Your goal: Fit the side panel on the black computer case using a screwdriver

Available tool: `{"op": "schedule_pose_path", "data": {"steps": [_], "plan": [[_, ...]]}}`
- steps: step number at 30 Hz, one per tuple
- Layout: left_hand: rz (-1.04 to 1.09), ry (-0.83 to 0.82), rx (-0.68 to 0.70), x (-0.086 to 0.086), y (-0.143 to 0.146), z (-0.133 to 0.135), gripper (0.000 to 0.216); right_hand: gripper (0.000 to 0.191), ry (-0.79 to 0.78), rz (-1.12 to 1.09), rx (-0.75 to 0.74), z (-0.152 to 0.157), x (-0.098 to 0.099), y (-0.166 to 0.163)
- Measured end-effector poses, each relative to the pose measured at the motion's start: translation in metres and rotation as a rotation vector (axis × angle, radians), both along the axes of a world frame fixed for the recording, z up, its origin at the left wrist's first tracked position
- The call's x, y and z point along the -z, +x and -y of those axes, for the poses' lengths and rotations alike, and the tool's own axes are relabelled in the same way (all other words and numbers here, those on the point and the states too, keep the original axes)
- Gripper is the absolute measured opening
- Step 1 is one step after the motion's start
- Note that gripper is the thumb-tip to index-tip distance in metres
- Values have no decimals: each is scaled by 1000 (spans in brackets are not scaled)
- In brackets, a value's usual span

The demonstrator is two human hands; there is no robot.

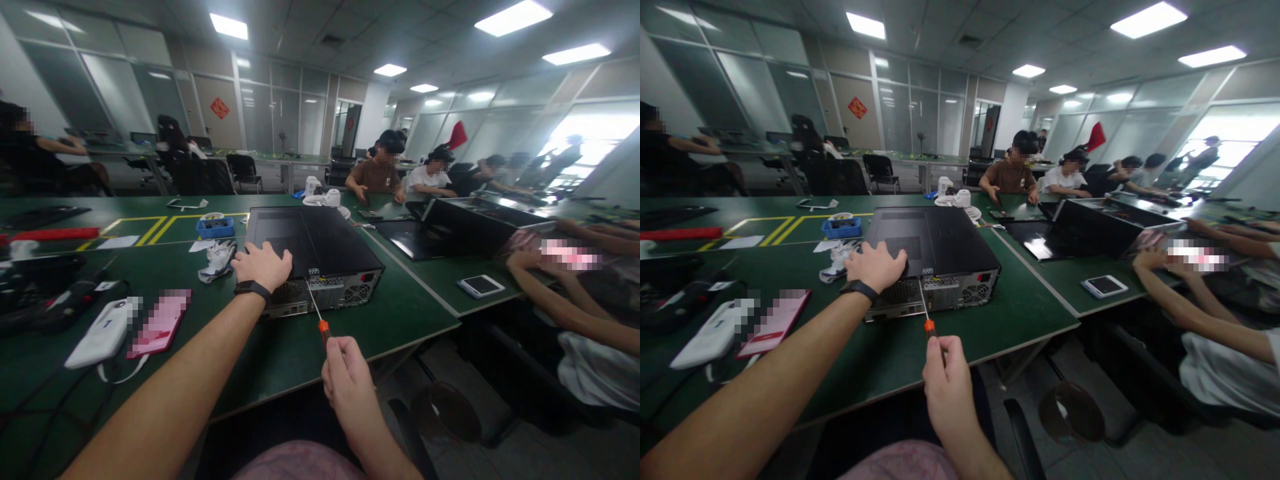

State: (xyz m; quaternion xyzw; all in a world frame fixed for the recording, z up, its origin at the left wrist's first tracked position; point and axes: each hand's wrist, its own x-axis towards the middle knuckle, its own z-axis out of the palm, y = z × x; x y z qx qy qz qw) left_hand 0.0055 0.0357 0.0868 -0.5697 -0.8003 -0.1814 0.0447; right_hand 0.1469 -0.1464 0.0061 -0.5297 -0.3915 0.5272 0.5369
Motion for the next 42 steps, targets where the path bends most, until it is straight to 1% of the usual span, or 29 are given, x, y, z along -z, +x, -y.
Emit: {"op": "schedule_pose_path", "data": {"steps": [4,9,13,18,20,23,26,31,37,39,42], "plan": [[0,-7,-1,0,0,-1,69,57,-120,-89,-74,0,-9,-5],[-4,-7,-2,1,0,-1,70,55,-205,-156,-143,-1,-17,-9],[-7,-8,-6,1,0,0,70,51,-202,-187,-161,-3,-19,-7],[-6,-13,0,-1,0,1,70,51,-205,-259,-232,-6,-22,-4],[-5,-15,2,-1,0,1,70,50,-218,-292,-230,-6,-24,-5],[-3,-15,4,-1,0,0,71,45,-194,-330,-191,-6,-25,-7],[-2,-12,4,0,0,0,71,43,-187,-361,-191,-7,-24,-6],[0,-9,8,-1,0,1,71,47,-231,-434,-193,-10,-23,-5],[-4,-5,6,0,0,0,70,44,-214,-436,-202,-11,-23,-9],[-7,-5,3,0,-1,0,70,46,-222,-457,-209,-12,-23,-8],[-12,-5,1,1,-1,0,70,45,-220,-471,-188,-14,-21,-6]]}}
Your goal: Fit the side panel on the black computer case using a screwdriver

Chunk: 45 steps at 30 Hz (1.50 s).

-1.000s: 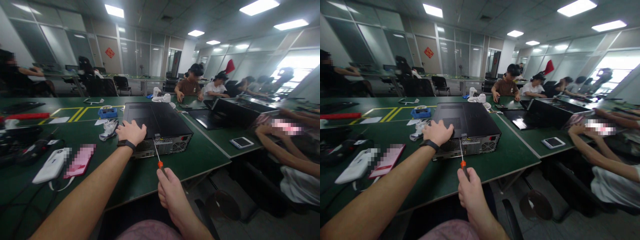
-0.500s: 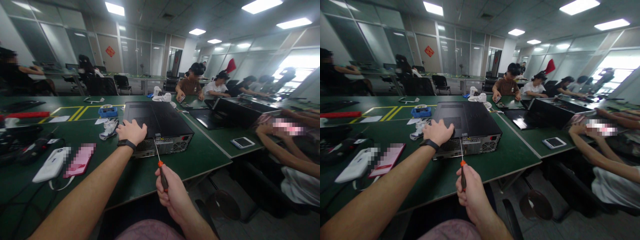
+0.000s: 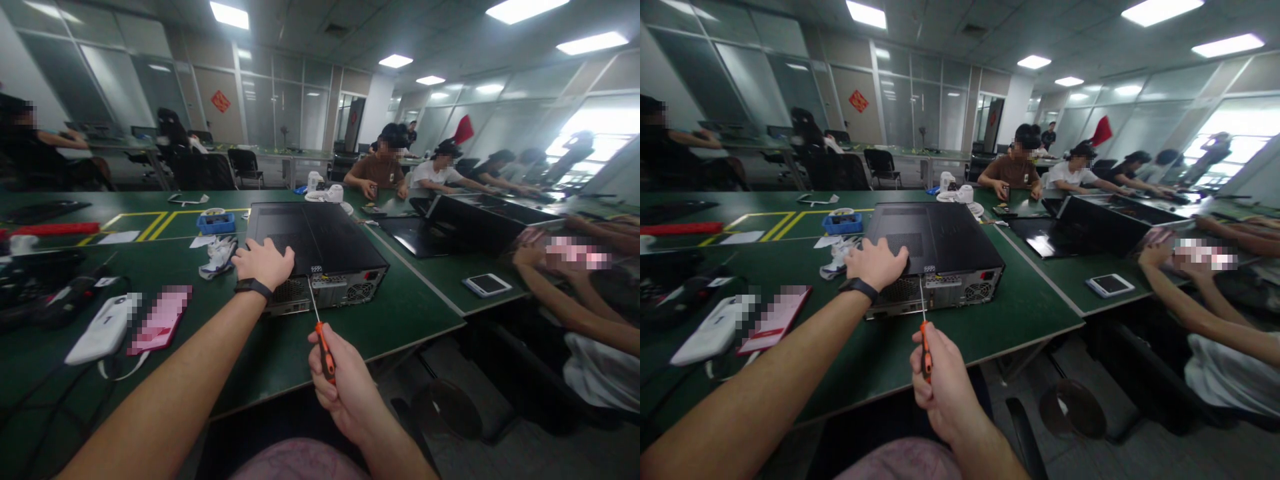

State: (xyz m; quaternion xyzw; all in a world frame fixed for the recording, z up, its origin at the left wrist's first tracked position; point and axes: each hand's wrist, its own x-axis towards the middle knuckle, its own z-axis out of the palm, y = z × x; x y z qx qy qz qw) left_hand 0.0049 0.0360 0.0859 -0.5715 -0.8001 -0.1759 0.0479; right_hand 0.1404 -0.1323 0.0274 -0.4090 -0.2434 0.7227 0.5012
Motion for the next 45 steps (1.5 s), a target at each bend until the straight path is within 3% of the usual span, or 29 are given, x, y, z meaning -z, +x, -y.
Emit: {"op": "schedule_pose_path", "data": {"steps": [15,21,37,45], "plan": [[5,4,1,-1,0,0,71,42,29,57,23,-3,1,-2],[6,2,4,-2,1,1,70,51,26,67,-35,-4,3,-3],[0,14,5,-1,1,1,70,41,9,61,-29,-4,3,-3],[-4,6,1,-2,1,1,69,50,19,63,-79,-1,1,-4]]}}
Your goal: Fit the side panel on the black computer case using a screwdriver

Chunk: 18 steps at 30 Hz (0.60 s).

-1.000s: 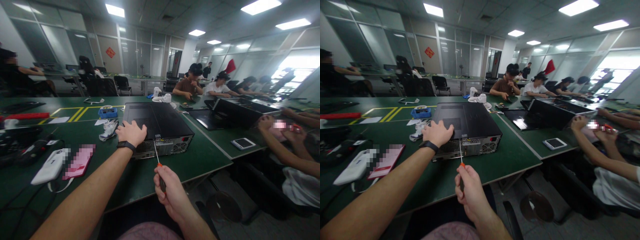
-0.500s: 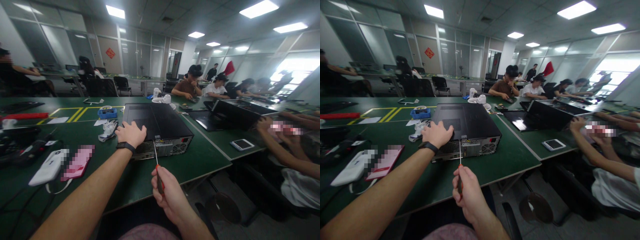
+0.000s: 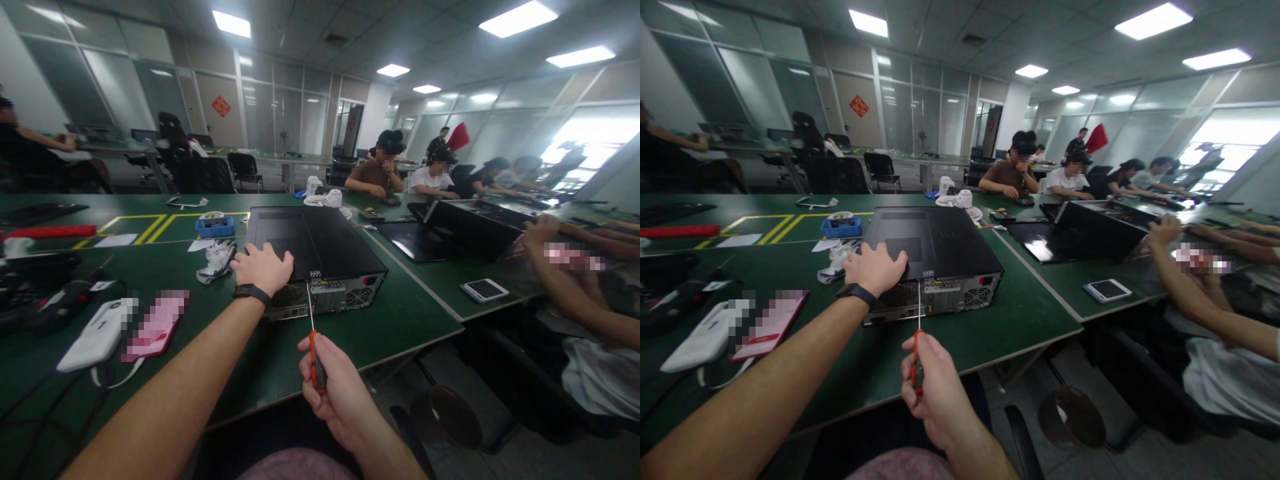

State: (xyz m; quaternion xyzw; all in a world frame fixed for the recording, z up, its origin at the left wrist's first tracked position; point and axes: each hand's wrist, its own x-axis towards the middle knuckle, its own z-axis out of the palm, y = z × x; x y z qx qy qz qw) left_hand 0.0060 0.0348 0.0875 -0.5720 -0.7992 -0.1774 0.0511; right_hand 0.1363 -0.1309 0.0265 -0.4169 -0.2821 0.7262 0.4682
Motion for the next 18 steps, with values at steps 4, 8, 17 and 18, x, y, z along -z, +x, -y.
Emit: {"op": "schedule_pose_path", "data": {"steps": [4,8,17,18], "plan": [[1,-4,3,-1,0,1,70,49,-16,24,22,-1,1,0],[1,-10,4,-2,0,1,70,47,-11,37,26,-1,1,1],[1,1,3,0,0,1,69,49,-32,34,-5,0,3,3],[0,3,3,0,0,1,69,49,-39,30,4,0,3,2]]}}
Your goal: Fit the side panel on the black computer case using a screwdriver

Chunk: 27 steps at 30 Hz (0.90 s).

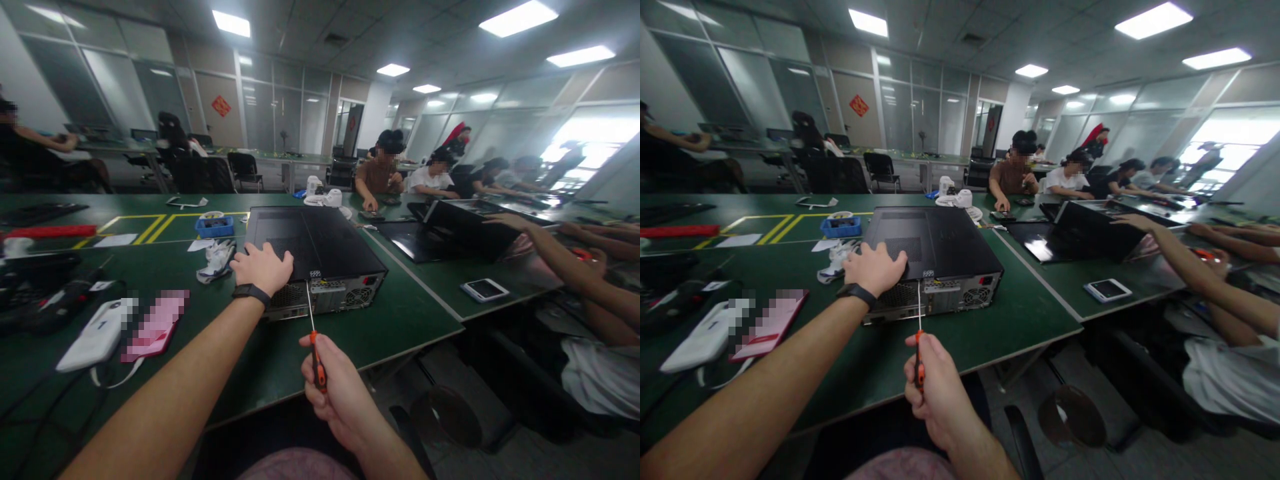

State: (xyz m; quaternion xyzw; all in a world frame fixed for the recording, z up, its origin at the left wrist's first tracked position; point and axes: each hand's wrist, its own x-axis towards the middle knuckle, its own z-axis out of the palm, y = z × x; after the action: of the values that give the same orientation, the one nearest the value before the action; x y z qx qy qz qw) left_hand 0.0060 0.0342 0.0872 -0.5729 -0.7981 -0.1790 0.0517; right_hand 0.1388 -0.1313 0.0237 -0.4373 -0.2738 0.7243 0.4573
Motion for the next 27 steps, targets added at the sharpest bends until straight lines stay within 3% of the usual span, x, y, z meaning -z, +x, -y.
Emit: {"op": "schedule_pose_path", "data": {"steps": [18,27], "plan": [[1,7,-1,1,0,-1,70,38,-2,-34,66,-1,-2,-1],[0,-2,-2,2,-1,-1,70,43,24,-18,35,-1,2,1]]}}
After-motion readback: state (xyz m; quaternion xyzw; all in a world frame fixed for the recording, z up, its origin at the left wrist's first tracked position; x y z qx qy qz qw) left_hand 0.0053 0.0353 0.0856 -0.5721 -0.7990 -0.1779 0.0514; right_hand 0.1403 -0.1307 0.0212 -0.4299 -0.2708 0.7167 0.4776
